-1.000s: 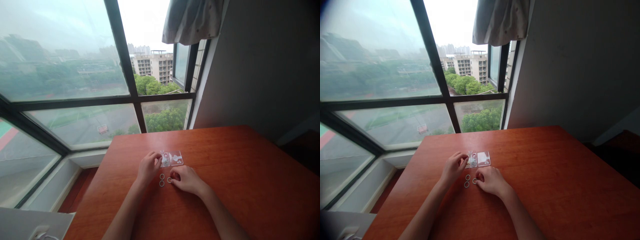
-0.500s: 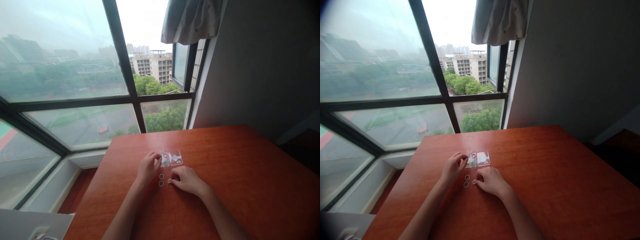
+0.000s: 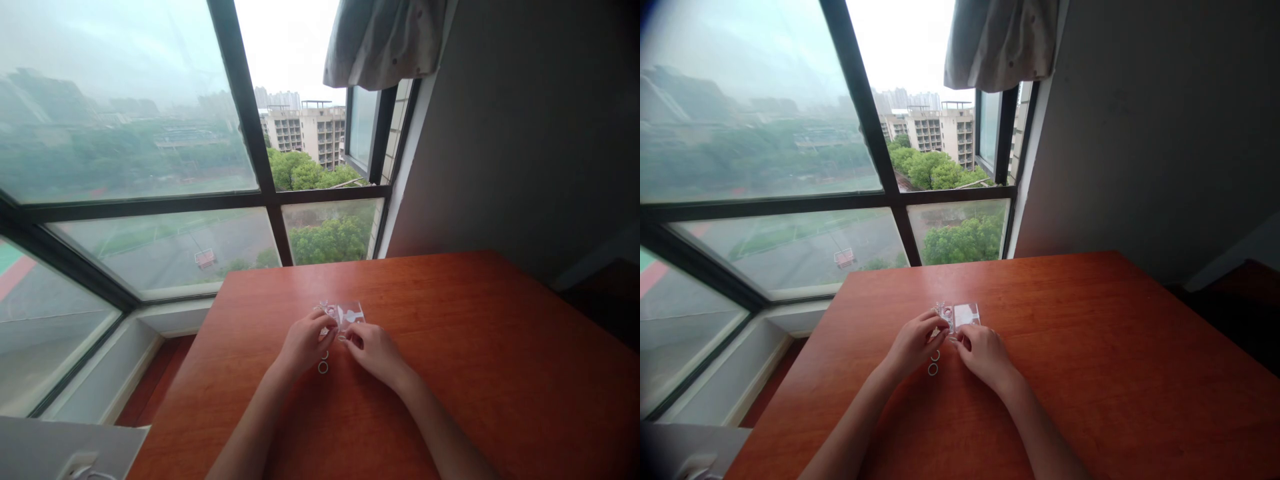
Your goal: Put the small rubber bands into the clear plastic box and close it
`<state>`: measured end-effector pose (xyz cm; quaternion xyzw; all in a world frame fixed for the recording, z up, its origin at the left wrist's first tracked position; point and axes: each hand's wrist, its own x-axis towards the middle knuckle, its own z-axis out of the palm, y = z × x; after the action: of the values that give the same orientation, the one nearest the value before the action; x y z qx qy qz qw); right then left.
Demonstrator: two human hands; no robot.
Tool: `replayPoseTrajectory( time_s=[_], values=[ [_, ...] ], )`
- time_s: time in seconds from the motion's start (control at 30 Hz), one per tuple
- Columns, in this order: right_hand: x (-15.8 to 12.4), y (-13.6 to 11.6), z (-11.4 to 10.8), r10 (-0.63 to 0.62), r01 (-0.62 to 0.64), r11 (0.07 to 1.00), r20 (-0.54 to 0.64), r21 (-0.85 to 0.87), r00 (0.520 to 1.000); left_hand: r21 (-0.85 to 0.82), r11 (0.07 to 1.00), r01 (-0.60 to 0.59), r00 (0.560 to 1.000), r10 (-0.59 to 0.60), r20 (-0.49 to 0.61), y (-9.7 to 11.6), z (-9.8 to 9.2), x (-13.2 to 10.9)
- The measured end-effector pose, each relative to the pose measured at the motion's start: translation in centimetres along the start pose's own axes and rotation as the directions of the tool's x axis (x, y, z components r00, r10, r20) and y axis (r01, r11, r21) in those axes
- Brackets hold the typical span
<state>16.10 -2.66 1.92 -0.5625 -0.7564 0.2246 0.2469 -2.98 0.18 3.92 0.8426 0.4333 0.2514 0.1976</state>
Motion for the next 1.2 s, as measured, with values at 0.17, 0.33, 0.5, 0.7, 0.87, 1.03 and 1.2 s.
replayPoseTrajectory(
  time_s=[0.17,0.33,0.5,0.7,0.87,1.03,1.2],
  values=[
    [0.1,0.2,-0.1,0.049,-0.049,0.999,-0.061,0.009,0.997,-0.004,0.999,-0.035,0.997,0.035,0.065,0.3,0.1,-0.1],
    [0.1,0.2,-0.1,0.037,-0.036,0.999,-0.065,0.005,0.997,0.02,0.999,-0.047,0.998,0.046,0.046,0.1,0.4,0.0],
    [0.0,0.0,0.0,0.026,-0.026,0.999,-0.04,-0.019,0.999,0.039,0.999,-0.023,1.0,0.023,0.013,0.0,0.1,0.0],
    [-0.1,-0.3,-0.1,0.026,-0.026,0.999,-0.007,-0.031,1.0,0.078,0.994,0.077,0.99,-0.067,-0.122,-0.4,-0.2,0.1],
    [-0.1,-0.4,-0.1,0.023,-0.022,0.999,0.006,-0.026,1.0,0.069,0.99,0.127,0.968,-0.108,-0.226,-1.0,-0.2,0.2],
    [-0.2,-0.4,-0.2,0.017,-0.017,1.0,0.013,-0.013,1.0,0.052,0.989,0.142,0.967,-0.127,-0.223,-1.3,0.2,0.2],
    [-0.1,-0.6,0.1,-0.001,0.0,1.0,0.019,0.023,1.0,0.051,0.988,0.145,0.972,-0.132,-0.192,-1.4,0.1,0.1]
  ],
)
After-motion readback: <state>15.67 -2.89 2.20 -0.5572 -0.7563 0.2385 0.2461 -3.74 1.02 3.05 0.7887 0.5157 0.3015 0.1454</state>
